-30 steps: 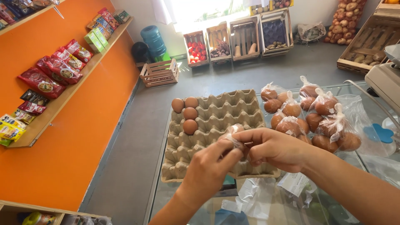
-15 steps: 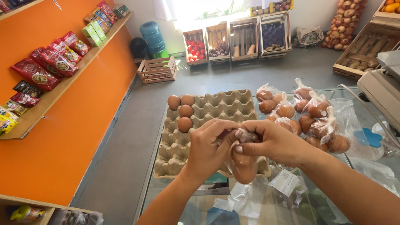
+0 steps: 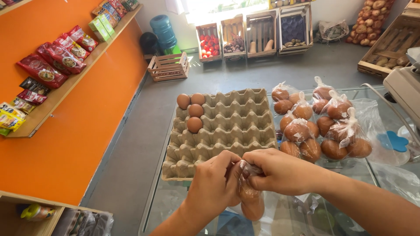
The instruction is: The person is transferring eggs from a large cardboard tray into individual plastic bags and tying them closed.
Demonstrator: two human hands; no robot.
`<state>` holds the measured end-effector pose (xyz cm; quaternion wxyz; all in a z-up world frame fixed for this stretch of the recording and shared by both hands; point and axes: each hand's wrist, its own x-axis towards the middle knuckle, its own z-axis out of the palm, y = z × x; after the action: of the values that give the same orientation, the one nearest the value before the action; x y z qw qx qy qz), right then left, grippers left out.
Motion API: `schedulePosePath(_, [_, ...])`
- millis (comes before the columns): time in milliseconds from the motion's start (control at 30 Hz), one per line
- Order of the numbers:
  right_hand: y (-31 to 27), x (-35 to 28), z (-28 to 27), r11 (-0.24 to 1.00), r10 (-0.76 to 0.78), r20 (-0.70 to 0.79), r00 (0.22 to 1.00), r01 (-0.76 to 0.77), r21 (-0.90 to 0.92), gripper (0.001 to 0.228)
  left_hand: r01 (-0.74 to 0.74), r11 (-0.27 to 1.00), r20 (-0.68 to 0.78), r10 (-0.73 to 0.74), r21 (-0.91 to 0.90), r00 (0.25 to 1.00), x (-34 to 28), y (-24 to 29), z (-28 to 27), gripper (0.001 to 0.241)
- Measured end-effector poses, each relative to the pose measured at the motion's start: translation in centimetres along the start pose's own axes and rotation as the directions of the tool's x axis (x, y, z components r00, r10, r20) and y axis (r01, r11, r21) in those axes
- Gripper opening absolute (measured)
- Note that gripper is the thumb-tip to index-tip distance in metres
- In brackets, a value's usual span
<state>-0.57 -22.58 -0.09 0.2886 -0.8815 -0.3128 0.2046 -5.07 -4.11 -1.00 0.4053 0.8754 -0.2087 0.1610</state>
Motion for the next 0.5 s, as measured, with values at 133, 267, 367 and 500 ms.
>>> schedulePosePath(133, [0.2,0.9,0.6,0.999,0.03,0.049,0.998,-0.031,0.024,0.012,0.099,0.995,0.063,-0.099,-0.006,0.993,-0.4,-1.2,0.1,0.015])
schedulePosePath(267, [1.1,1.9,1.3,0.997,0.058,0.022,0.998,-0.059,0.05,0.017,0.142,0.99,0.067,-0.14,-0.021,0.988,-0.1,-2.4,0.4,0.013])
schedulePosePath(367, [1.5,2.5,1.5,0.993,0.094,0.012,0.995,-0.095,0.069,0.017,0.123,0.992,0.068,-0.12,-0.036,0.99,0.1,-2.9,0.5,0.012])
schedulePosePath(500, [1.8,2.7,1.8,0.991,0.108,-0.015,0.994,-0.107,0.078,0.021,0.065,0.994,0.053,-0.06,-0.087,0.997,-0.2,-3.5,1.0,0.011])
